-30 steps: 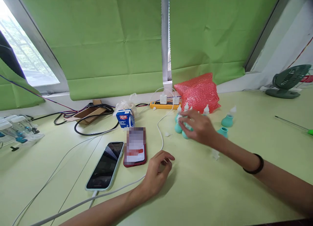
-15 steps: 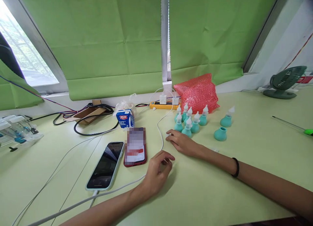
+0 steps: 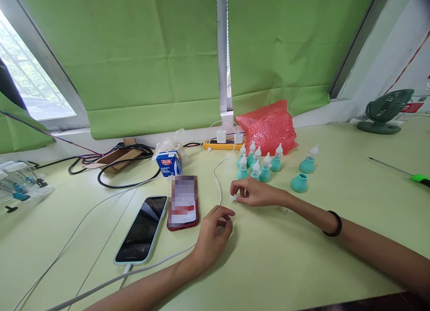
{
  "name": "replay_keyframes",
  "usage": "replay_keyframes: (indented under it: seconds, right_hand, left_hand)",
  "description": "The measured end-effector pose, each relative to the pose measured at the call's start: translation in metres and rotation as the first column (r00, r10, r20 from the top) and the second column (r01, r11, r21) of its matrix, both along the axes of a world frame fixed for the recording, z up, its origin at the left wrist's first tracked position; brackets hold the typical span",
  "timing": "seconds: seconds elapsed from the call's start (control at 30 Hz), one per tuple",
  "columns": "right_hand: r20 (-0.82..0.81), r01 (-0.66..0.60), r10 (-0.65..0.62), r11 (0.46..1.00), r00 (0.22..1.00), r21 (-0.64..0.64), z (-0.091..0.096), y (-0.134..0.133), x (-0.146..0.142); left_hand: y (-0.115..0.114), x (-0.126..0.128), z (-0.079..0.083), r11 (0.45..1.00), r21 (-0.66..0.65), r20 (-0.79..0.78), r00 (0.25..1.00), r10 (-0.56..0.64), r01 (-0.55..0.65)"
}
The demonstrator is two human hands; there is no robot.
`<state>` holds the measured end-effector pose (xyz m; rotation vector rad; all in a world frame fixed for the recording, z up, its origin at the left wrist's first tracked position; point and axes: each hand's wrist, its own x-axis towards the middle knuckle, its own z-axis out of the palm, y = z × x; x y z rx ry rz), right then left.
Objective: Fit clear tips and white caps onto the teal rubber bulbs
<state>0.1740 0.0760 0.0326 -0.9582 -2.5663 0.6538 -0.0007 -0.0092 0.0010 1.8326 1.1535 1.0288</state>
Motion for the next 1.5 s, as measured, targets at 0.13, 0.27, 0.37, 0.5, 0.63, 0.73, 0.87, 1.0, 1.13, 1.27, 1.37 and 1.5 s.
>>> replay_keyframes:
  seconds: [0.13,0.27,0.37,0.5,0.63,0.73,0.87,1.0,1.13,1.27,1.37,1.5]
  right_hand:
    - [0.068,0.043,-0.049,0.996,0.996,0.084,-0.001,0.002,0.003]
    - [0.174,0.039,-0.065,0.988,0.983,0.149,-0.002,0.003,0.005]
    - [0.180,0.013,-0.045,0.984,0.983,0.176,0.000,0.002,0.005]
    - [0.137,-0.026,-0.007,0.971,0.991,0.237,-0.001,-0.002,0.002]
    - [0.153,-0.070,0.028,0.957,0.988,0.280,-0.011,-0.001,-0.004]
    - [0.097,-0.085,0.059,0.955,0.994,0.283,-0.011,-0.001,-0.005]
    - [-0.085,-0.114,0.126,0.985,0.988,0.132,0.000,-0.009,-0.008]
    - [-0.179,-0.118,0.093,0.983,0.980,-0.138,0.005,-0.015,-0.010]
    - [-0.240,-0.111,0.019,0.920,0.971,-0.377,0.000,-0.012,-0.012]
    - [-0.246,-0.125,-0.001,0.858,0.969,-0.497,0.001,-0.012,-0.014]
    - [-0.159,-0.096,0.025,0.884,0.987,-0.457,0.014,-0.017,-0.011]
    - [0.025,0.044,-0.040,0.982,0.999,-0.185,0.046,-0.029,0.008]
  left_hand:
    - [0.000,0.000,0.000,1.000,0.002,0.001,1.000,0.003,-0.003]
    - [0.001,0.000,-0.001,1.000,-0.004,-0.007,1.000,-0.006,0.006]
    - [0.001,-0.001,-0.002,1.000,-0.002,-0.015,1.000,-0.012,0.012]
    - [0.001,0.000,-0.002,1.000,0.008,-0.018,1.000,-0.017,0.017]
    - [0.001,0.000,-0.001,1.000,-0.011,-0.022,0.999,-0.023,0.023]
    - [0.001,0.000,0.000,0.998,-0.054,0.017,1.000,-0.011,0.012]
    - [0.003,0.000,-0.001,0.986,-0.165,0.207,0.977,0.057,-0.023]
    - [0.004,-0.001,-0.002,0.982,-0.190,0.315,0.946,0.075,-0.014]
    - [0.003,-0.001,0.000,0.985,-0.170,0.338,0.939,0.065,-0.008]
    - [0.003,-0.001,0.001,0.986,-0.166,0.340,0.937,0.085,-0.029]
    - [0.003,-0.001,0.000,0.986,-0.161,0.332,0.938,0.100,-0.048]
    - [0.003,-0.001,-0.002,0.986,-0.141,0.315,0.940,0.131,-0.090]
